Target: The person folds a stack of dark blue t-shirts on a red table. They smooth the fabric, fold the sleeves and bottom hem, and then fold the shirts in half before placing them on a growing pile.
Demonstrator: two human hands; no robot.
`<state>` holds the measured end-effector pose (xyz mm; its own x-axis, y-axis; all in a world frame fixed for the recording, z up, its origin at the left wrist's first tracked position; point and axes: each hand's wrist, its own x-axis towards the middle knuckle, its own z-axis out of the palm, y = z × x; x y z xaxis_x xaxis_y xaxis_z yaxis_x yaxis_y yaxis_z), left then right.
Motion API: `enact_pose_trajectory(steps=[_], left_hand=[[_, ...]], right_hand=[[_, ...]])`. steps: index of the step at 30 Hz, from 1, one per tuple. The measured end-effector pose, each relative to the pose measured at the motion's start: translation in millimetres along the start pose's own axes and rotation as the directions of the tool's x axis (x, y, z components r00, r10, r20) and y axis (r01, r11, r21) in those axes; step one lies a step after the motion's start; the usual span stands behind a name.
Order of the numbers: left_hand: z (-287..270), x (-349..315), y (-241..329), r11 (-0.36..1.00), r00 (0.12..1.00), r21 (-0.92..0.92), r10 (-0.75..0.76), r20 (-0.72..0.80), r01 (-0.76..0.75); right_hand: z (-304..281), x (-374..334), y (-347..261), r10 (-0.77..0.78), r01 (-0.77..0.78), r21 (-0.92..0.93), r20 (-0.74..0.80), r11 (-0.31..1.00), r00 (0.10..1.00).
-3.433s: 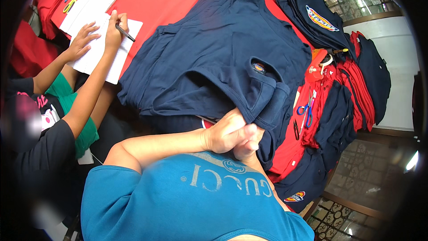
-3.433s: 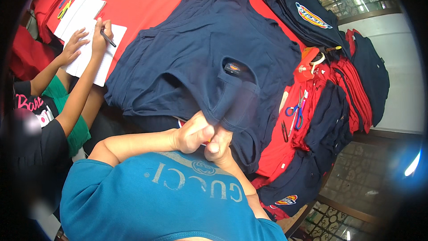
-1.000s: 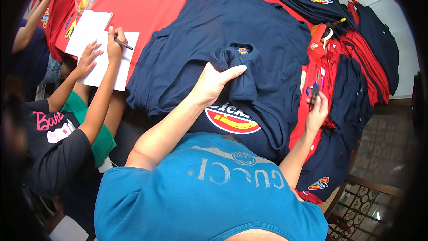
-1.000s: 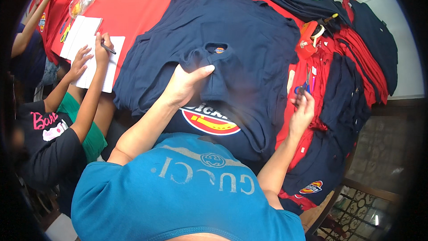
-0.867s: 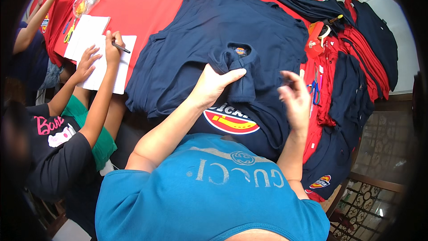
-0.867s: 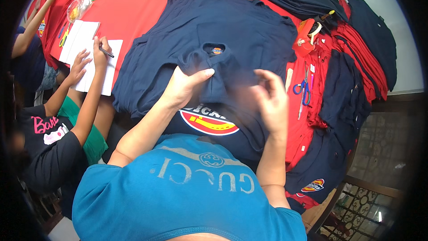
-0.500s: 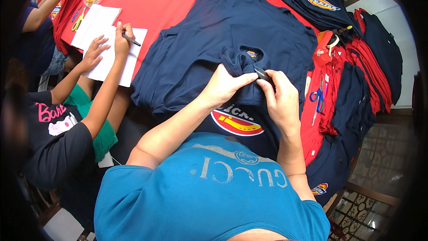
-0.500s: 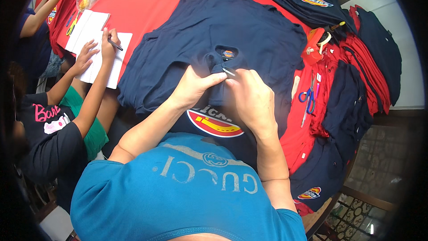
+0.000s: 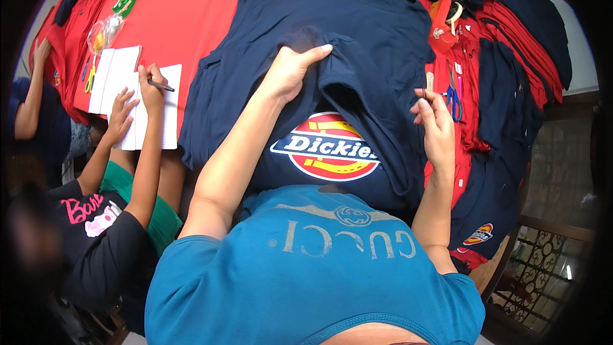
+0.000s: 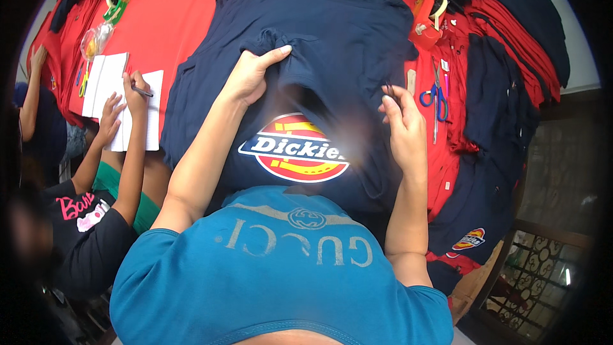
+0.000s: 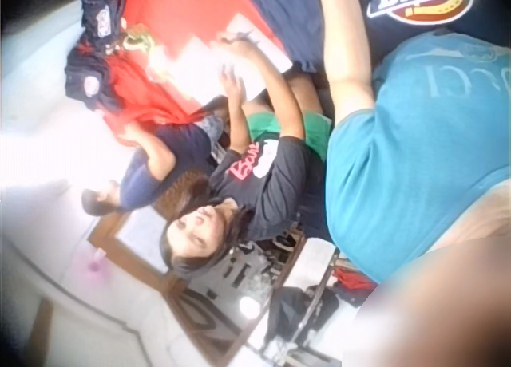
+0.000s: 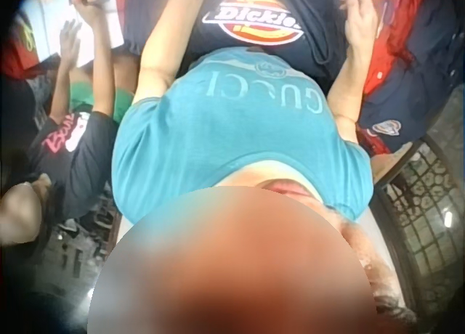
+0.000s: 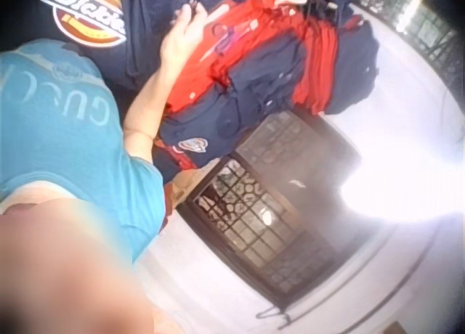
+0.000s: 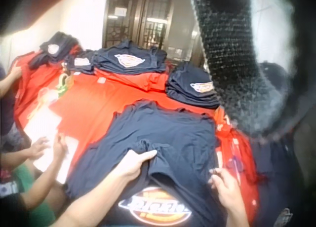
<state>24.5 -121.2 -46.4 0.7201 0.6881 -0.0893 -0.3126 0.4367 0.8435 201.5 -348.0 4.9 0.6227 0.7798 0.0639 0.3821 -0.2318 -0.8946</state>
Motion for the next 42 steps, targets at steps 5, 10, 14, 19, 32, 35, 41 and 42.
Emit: enact_pose_trajectory(steps=[5,10,14,19,32,35,41,42], left_hand=[[6,17,-4,0.998,0.998,0.034,-0.057,-0.005,0.057],[22,19,0,0.978,0.996,0.188,-0.078,-0.043,0.085],[32,16,1,0.973,0.994,0.206,-0.100,-0.047,0.107],[33,15,-4,0.964,0.994,0.250,-0.070,-0.081,0.089],[-2,47,-3,0.849,0.951,0.473,-0.302,0.069,0.236],[-20,8,16,0.857,0.941,0.465,-0.315,0.128,0.223],[-53,-87,43,0.526,0.993,0.850,-0.088,0.073,-0.016],[-53,-102,43,0.460,0.991,0.887,-0.133,0.014,0.049]], right_hand=[[-23,-33,22,0.152,-0.151,0.049,-0.031,0.987,0.988],[-14,-50,24,-0.013,0.008,-0.032,-0.146,0.999,0.989],[42,-18,-4,-0.458,0.421,-0.221,-0.161,0.880,0.874],[83,27,-3,-0.725,0.640,-0.399,-0.100,0.656,0.681],[-76,-40,24,-0.066,0.062,-0.095,-0.039,0.994,0.997],[-123,-107,36,0.391,-0.317,-0.458,0.073,0.831,0.918],[-100,-157,61,0.411,-0.402,-0.125,0.057,0.907,0.910],[-87,-157,64,0.358,-0.353,-0.112,0.032,0.929,0.933]])
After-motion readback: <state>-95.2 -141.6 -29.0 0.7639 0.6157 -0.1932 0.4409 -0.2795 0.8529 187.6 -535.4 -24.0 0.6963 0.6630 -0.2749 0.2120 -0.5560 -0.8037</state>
